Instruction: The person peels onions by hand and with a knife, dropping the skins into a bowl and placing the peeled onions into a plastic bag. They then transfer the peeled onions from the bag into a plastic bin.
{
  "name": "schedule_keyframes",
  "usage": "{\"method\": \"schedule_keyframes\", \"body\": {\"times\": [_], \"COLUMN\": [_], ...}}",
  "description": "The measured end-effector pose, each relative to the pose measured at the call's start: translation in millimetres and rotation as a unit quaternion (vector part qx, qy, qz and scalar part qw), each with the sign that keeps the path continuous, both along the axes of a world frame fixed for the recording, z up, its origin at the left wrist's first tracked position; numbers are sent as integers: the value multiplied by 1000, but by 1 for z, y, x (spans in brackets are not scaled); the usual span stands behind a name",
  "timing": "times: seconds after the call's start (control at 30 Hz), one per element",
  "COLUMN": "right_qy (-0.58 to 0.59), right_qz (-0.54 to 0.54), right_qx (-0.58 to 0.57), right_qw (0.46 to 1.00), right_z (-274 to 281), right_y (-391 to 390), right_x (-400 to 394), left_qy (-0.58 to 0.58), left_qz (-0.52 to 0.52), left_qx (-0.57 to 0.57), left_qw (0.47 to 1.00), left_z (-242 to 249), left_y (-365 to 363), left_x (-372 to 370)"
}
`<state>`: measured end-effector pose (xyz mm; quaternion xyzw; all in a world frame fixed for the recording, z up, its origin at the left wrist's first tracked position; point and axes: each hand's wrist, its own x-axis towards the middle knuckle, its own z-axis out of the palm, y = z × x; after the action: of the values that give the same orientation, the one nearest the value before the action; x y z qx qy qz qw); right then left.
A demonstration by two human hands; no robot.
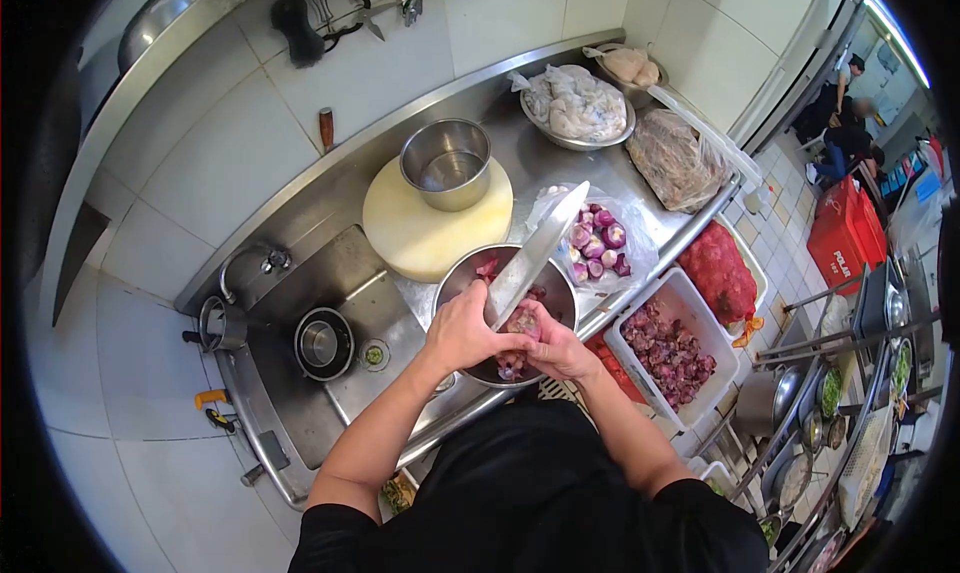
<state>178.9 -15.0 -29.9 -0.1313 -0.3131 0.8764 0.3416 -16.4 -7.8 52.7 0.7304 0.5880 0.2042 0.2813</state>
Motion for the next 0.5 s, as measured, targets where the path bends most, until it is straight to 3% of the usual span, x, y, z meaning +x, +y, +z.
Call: {"method": "schedule_keyframes", "body": {"times": [0.13, 0.23, 0.4, 0.5], "right_qy": [11, -91, -153, -205], "right_qz": [1, -85, -153, -172], "right_qx": [57, 172, 231, 290], "right_qw": [998, 977, 948, 919], "right_z": [6, 14, 19, 18], "right_y": [10, 19, 26, 30], "right_x": [-3, -3, -4, 3], "left_qy": [50, 71, -17, 11], "left_qz": [34, 79, 143, 128], "left_qx": [39, 6, 77, 97], "left_qw": [997, 994, 987, 987], "left_z": [-1, 0, -22, -22], "left_y": [4, 5, 2, 6], "left_x": [9, 17, 32, 35]}}
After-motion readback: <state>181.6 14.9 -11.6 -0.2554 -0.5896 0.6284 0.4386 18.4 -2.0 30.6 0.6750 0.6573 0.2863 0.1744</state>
